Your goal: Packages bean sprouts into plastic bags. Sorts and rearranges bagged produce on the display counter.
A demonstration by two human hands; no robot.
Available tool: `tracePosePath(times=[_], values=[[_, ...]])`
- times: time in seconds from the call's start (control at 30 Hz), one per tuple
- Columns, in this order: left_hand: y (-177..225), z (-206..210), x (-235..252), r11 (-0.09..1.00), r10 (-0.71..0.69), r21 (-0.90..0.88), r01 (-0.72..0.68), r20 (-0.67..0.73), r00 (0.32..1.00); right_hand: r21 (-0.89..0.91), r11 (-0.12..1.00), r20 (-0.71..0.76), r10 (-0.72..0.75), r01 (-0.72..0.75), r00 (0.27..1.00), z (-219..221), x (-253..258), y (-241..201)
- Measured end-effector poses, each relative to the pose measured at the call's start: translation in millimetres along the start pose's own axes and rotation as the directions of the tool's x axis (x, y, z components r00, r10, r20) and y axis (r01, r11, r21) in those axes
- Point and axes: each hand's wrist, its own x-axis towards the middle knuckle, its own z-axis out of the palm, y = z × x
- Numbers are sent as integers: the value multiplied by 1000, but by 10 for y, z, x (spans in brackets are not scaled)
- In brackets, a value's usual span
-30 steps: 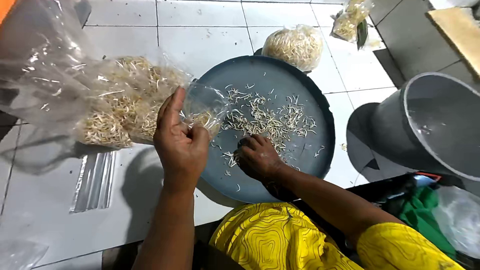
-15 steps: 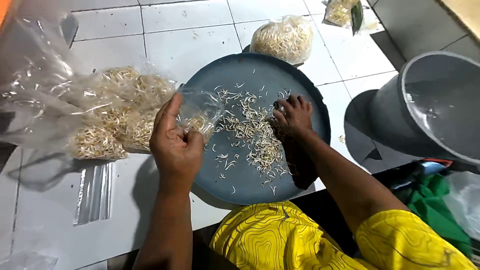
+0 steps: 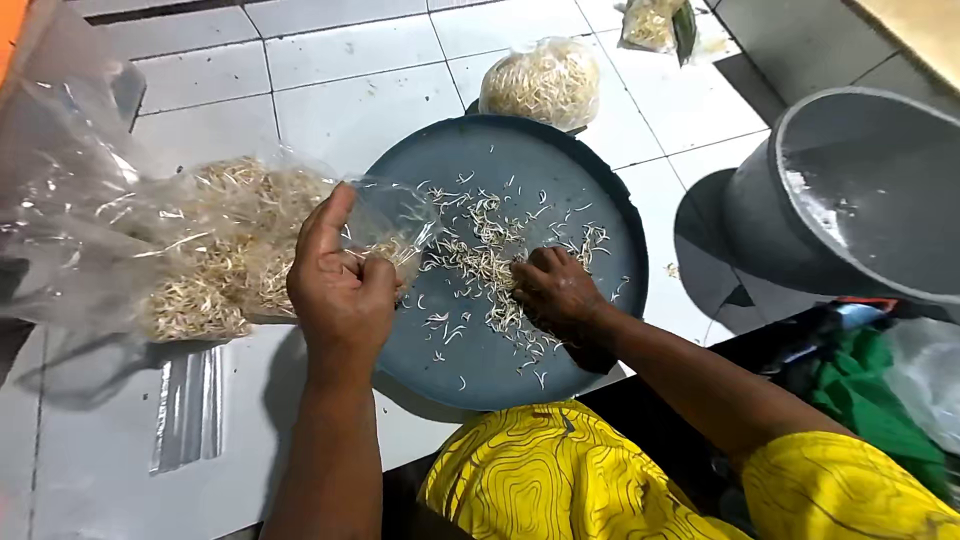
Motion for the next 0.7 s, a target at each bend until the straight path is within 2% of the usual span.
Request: tracePosePath(times=[0.13,0.2,0.23,0.27,0.33,0.4,0.43,0.5,0.57,0.63,0.7], values=[[136,1,52,998,37,-48,-37,3,999,81,993,-6,92,-92,996,-113,32,86],[233,12,53,997,51,-53,-50,14,999,237,954,9,185,-181,983,-231,33,129],[268,35,41,998,50,-28,-49,36,998,368,898,25,251,-242,968,-306,30,158],[276,82,26,998,61,2,-61,59,996,543,789,33,323,-289,946,-378,23,183],[225,265,-27,990,106,78,-116,116,988,841,425,132,438,-334,889,-523,-35,207],[93,536,-103,955,170,209,-209,191,967,940,65,267,476,-336,838,-654,-77,190],[5,686,-150,929,186,274,-250,240,953,943,-61,317,466,-327,826,-702,-80,174],[-179,993,-251,889,176,348,-296,337,925,915,-242,399,410,-324,820,-752,-69,122],[-375,1283,-354,885,156,348,-309,403,902,865,-388,455,341,-318,822,-766,-38,8],[-489,1486,-460,899,128,328,-288,432,893,817,-489,484,295,-304,824,-711,36,-123],[-480,1570,-531,930,109,281,-238,408,906,779,-560,526,338,-282,780,-630,161,-308]])
